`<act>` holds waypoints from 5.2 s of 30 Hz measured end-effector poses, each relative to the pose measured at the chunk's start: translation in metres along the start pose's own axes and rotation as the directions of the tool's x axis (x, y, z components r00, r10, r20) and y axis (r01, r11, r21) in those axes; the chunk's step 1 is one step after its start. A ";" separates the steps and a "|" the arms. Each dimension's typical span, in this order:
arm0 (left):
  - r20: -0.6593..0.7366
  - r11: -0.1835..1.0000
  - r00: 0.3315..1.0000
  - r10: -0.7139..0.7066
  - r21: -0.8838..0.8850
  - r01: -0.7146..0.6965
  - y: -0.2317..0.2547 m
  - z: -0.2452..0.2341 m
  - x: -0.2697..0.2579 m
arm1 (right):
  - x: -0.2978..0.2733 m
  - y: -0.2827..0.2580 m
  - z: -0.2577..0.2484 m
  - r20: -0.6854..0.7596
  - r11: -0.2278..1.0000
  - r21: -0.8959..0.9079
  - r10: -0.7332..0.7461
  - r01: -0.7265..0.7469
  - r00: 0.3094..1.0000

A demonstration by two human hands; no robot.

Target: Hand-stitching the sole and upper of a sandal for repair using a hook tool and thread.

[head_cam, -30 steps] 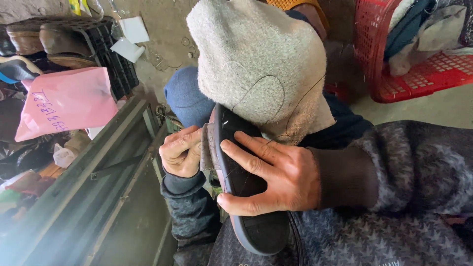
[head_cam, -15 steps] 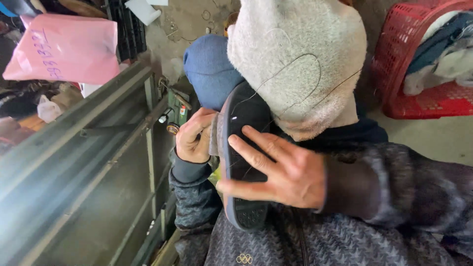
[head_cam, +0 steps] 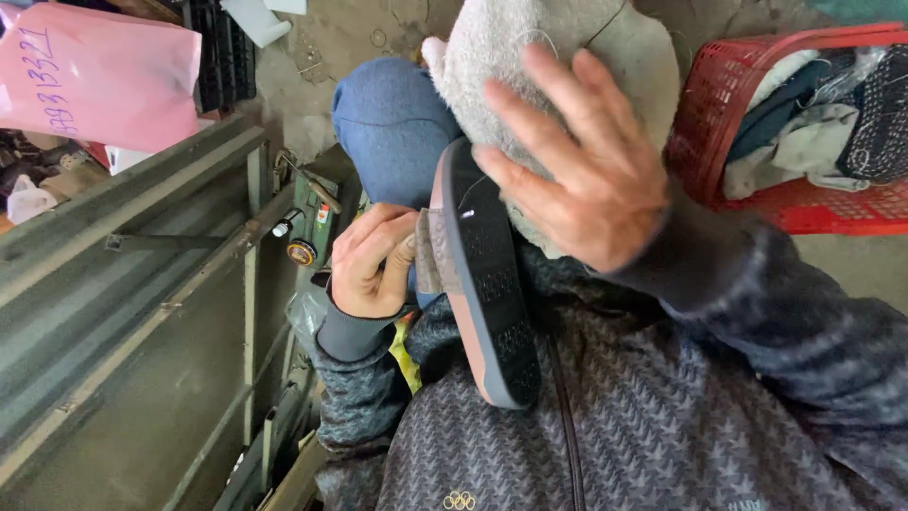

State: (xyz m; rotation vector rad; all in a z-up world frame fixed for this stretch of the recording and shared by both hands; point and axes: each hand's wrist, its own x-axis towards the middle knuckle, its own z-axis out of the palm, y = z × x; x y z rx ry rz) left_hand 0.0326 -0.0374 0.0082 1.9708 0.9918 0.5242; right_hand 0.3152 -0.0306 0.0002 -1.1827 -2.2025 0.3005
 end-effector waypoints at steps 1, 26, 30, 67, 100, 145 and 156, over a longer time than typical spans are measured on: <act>-0.047 0.999 0.999 -0.003 0.051 0.005 0.003 0.002 0.001 | -0.001 0.000 0.004 -0.021 1.000 0.002 -0.026 0.026 0.999; 0.124 0.958 0.978 -0.167 0.253 0.132 0.021 0.011 0.018 | -0.022 0.002 0.008 0.159 0.912 0.340 0.185 -0.230 0.970; 0.142 0.965 0.972 -0.190 0.210 0.158 0.028 0.009 0.017 | -0.027 -0.006 0.008 0.173 0.927 0.305 0.173 -0.220 0.970; -0.176 0.847 0.870 -0.461 0.205 0.490 -0.097 0.001 -0.113 | -0.043 -0.028 0.028 0.223 0.970 0.145 0.159 -0.194 0.962; -0.176 0.946 0.930 -0.321 -0.090 0.310 -0.038 -0.012 -0.015 | 0.004 0.007 0.006 0.201 0.985 0.151 0.055 -0.087 0.978; -0.010 0.892 0.979 -0.203 -0.415 0.181 -0.014 0.040 0.100 | -0.055 0.008 -0.084 0.007 0.750 0.632 0.244 -0.194 0.970; 0.009 0.912 0.999 -0.044 -0.408 0.044 -0.033 0.048 0.100 | -0.046 0.015 -0.102 0.128 0.721 0.608 0.324 -0.332 0.937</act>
